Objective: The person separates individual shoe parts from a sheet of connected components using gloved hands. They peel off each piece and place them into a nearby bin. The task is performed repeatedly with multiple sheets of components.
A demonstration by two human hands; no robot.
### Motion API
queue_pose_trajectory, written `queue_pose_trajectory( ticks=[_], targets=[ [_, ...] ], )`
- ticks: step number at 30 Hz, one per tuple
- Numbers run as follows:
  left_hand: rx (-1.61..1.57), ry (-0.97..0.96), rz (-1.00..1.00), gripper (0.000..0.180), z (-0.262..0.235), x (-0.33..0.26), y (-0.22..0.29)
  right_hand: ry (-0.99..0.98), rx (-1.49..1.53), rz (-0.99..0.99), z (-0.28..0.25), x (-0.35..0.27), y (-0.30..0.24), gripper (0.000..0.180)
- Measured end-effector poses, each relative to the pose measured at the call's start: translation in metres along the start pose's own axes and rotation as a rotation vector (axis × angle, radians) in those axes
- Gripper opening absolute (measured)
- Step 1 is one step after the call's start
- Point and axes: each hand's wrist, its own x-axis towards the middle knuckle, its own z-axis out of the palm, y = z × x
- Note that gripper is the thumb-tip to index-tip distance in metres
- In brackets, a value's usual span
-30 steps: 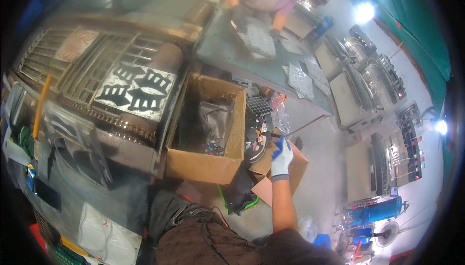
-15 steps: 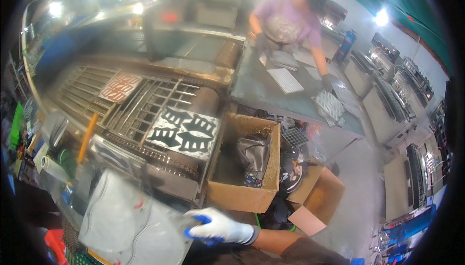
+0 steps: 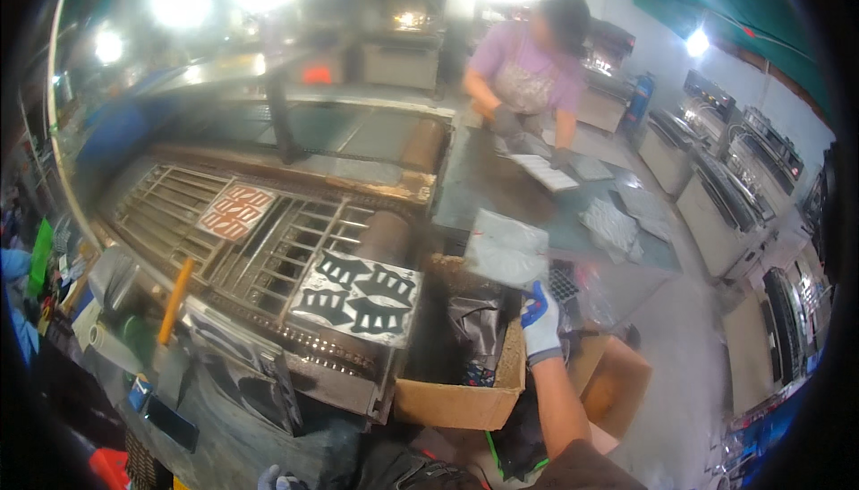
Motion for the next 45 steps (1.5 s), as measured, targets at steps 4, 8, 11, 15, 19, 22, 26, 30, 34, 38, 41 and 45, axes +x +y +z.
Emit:
queue_pose_trajectory(
  ticks=[4, 8, 11, 15, 19, 22, 26, 30, 34, 38, 41, 45],
  targets=[
    [-0.083, 0.014, -0.064, 0.040, -0.011, -0.001, -0.031, -0.197, -0.035, -0.005, 0.024, 0.030, 0.009, 0.020],
    [0.204, 0.075, 0.042, 0.040, -0.012, 0.001, -0.024, -0.538, -0.264, 0.293, 0.069, -0.049, 0.080, 0.032],
    [0.150, 0.082, -0.002, 0.040, -0.012, -0.003, -0.016, -0.586, -0.415, 0.417, 0.101, -0.116, 0.115, 0.022],
    [0.052, -0.015, -0.103, 0.047, -0.015, -0.007, -0.029, -0.583, -0.447, 0.111, 0.131, -0.162, 0.107, 0.021],
    [-0.624, 0.042, -0.187, 0.065, 0.006, 0.018, -0.042, -0.725, -0.792, -0.457, 0.158, -0.192, 0.077, 0.024],
    [0.108, 0.124, 0.443, 0.097, 0.032, 0.057, -0.017, -0.745, -0.314, 0.136, 0.192, -0.209, 0.049, 0.023],
    [0.518, 0.251, 0.566, 0.109, 0.094, 0.090, 0.036, -0.844, -0.509, -0.135, 0.237, -0.237, 0.038, 0.024],
    [0.397, 0.412, 0.508, 0.099, 0.101, 0.105, 0.032, -0.891, -0.466, -0.254, 0.256, -0.261, 0.029, 0.034],
    [-0.002, 0.424, 0.510, 0.088, 0.061, 0.112, 0.017, -0.930, -0.514, -0.230, 0.253, -0.271, 0.012, 0.039],
    [-0.240, 0.506, 0.366, 0.075, -0.005, 0.124, 0.031, -0.922, -0.683, -0.103, 0.249, -0.276, 0.016, 0.036],
    [-0.058, 0.561, 0.205, 0.055, -0.052, 0.124, 0.043, -1.077, -0.873, -0.144, 0.257, -0.276, 0.041, 0.036],
    [-0.093, 0.618, 0.193, 0.055, -0.088, 0.076, 0.049, -1.239, -1.051, -0.137, 0.276, -0.274, 0.084, 0.047]
  ],
)
